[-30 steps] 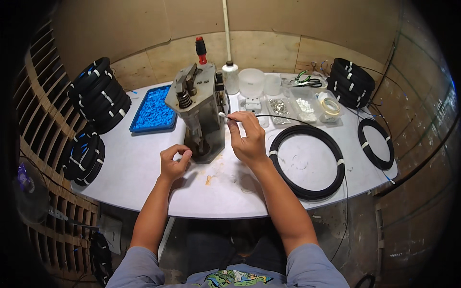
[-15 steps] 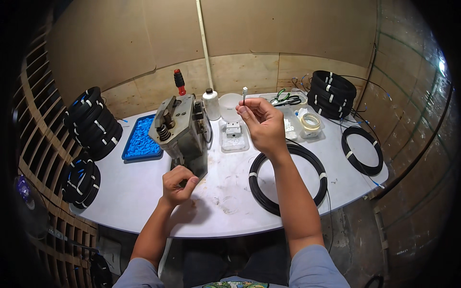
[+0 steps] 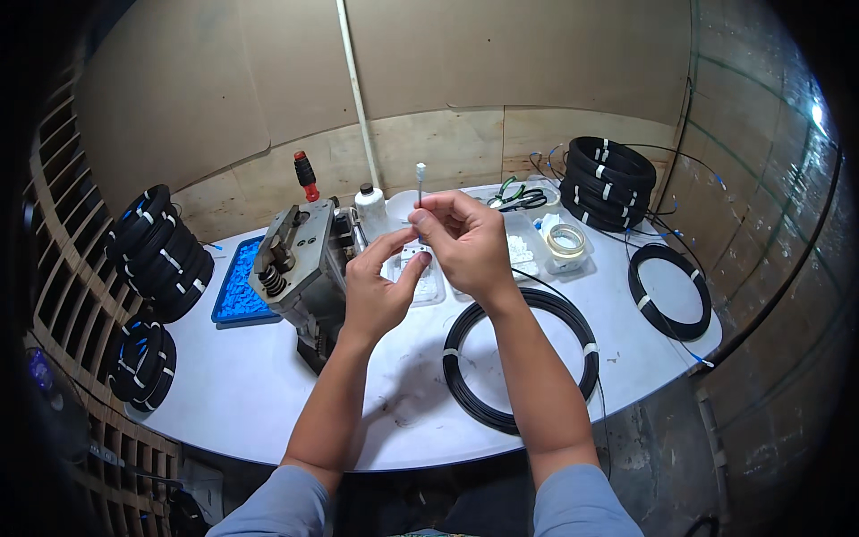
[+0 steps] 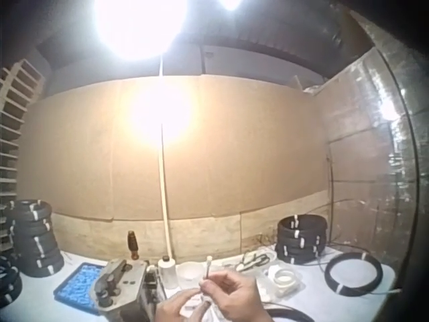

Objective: Manually assembling electrical connector components onto a coiled black wire using a crimping machine.

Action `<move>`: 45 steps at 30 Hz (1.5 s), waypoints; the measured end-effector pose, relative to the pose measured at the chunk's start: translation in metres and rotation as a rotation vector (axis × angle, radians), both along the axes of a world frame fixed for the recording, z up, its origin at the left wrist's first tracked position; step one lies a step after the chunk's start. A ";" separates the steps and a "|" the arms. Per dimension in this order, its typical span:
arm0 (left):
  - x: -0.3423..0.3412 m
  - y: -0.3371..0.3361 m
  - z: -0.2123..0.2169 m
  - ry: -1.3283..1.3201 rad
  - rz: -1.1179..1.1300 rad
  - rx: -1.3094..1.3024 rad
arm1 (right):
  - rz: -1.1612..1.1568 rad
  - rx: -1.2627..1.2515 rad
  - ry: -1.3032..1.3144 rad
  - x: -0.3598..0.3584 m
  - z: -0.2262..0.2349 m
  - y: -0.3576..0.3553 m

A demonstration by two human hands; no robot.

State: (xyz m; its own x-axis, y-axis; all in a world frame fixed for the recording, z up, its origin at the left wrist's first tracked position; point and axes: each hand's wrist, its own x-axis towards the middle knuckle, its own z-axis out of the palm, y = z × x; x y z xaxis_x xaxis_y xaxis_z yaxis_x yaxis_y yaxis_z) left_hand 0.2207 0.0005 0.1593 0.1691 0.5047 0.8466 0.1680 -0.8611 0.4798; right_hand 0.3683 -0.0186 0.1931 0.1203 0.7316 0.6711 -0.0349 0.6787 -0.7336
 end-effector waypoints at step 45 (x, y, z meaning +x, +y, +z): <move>0.013 0.012 -0.002 -0.263 -0.135 -0.160 | -1.002 -0.809 -1.255 0.148 -0.147 -0.051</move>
State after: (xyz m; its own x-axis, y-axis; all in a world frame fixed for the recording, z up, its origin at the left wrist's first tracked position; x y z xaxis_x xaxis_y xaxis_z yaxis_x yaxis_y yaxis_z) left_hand 0.2338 0.0127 0.1577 0.0299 0.6225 0.7821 -0.0895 -0.7776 0.6224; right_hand 0.5161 -0.0696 0.0460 0.4310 0.8667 0.2510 0.9023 -0.4132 -0.1227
